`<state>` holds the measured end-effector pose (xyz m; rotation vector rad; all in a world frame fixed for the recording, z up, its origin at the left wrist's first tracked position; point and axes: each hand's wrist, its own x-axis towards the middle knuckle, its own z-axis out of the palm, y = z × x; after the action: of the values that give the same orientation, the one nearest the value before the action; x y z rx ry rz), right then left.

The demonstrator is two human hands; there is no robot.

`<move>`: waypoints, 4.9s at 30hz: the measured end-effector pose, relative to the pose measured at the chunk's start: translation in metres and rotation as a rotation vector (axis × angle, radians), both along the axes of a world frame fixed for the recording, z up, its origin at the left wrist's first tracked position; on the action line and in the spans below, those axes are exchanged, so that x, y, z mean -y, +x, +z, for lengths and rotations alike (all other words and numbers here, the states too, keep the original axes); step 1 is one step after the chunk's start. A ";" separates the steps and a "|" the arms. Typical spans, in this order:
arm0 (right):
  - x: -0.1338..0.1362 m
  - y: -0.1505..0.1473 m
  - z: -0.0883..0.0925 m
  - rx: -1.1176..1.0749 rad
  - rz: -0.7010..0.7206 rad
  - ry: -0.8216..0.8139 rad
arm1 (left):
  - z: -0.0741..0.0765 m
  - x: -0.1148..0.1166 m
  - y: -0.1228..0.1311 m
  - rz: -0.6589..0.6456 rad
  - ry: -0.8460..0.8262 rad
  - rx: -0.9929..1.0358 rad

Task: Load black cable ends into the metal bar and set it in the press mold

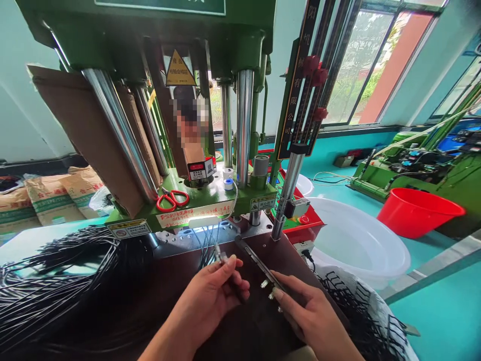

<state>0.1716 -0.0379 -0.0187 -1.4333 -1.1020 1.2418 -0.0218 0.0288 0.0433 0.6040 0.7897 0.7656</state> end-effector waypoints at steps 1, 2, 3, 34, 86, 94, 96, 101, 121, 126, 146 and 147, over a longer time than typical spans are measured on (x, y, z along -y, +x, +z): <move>0.000 0.000 -0.001 -0.001 0.000 0.010 | 0.000 0.002 -0.004 -0.005 -0.078 0.099; -0.001 0.000 -0.001 0.000 0.004 0.021 | -0.001 0.004 -0.006 -0.008 -0.123 0.137; -0.001 0.000 -0.001 -0.004 0.015 0.023 | -0.002 0.006 -0.008 -0.012 -0.150 0.133; 0.003 -0.005 0.011 -0.102 0.044 -0.029 | -0.024 -0.010 0.023 -0.190 0.002 -0.253; 0.000 -0.002 0.013 -0.189 0.034 -0.120 | -0.028 -0.023 0.025 -0.073 0.003 -0.275; 0.003 -0.014 0.024 -0.186 -0.078 -0.066 | -0.028 -0.022 0.025 -0.081 0.032 -0.317; 0.003 -0.013 0.021 -0.152 -0.045 -0.078 | -0.025 -0.021 0.027 -0.068 0.044 -0.340; 0.001 -0.005 0.009 0.024 -0.015 0.006 | -0.024 -0.022 0.033 -0.071 0.053 -0.365; 0.005 -0.018 0.024 -0.150 -0.086 -0.042 | -0.025 -0.024 0.007 -0.179 0.143 -0.380; 0.005 -0.017 0.021 -0.148 -0.082 -0.065 | -0.032 -0.025 0.012 -0.127 0.090 -0.381; 0.004 -0.019 0.020 -0.107 -0.109 -0.076 | -0.031 -0.026 0.011 -0.058 0.153 -0.409; 0.004 -0.019 0.019 -0.110 -0.108 -0.075 | -0.031 -0.026 0.011 -0.060 0.157 -0.413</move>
<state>0.1530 -0.0421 0.0000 -1.4431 -0.9005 1.2808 -0.0105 0.0544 0.0124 0.9410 1.0904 0.6587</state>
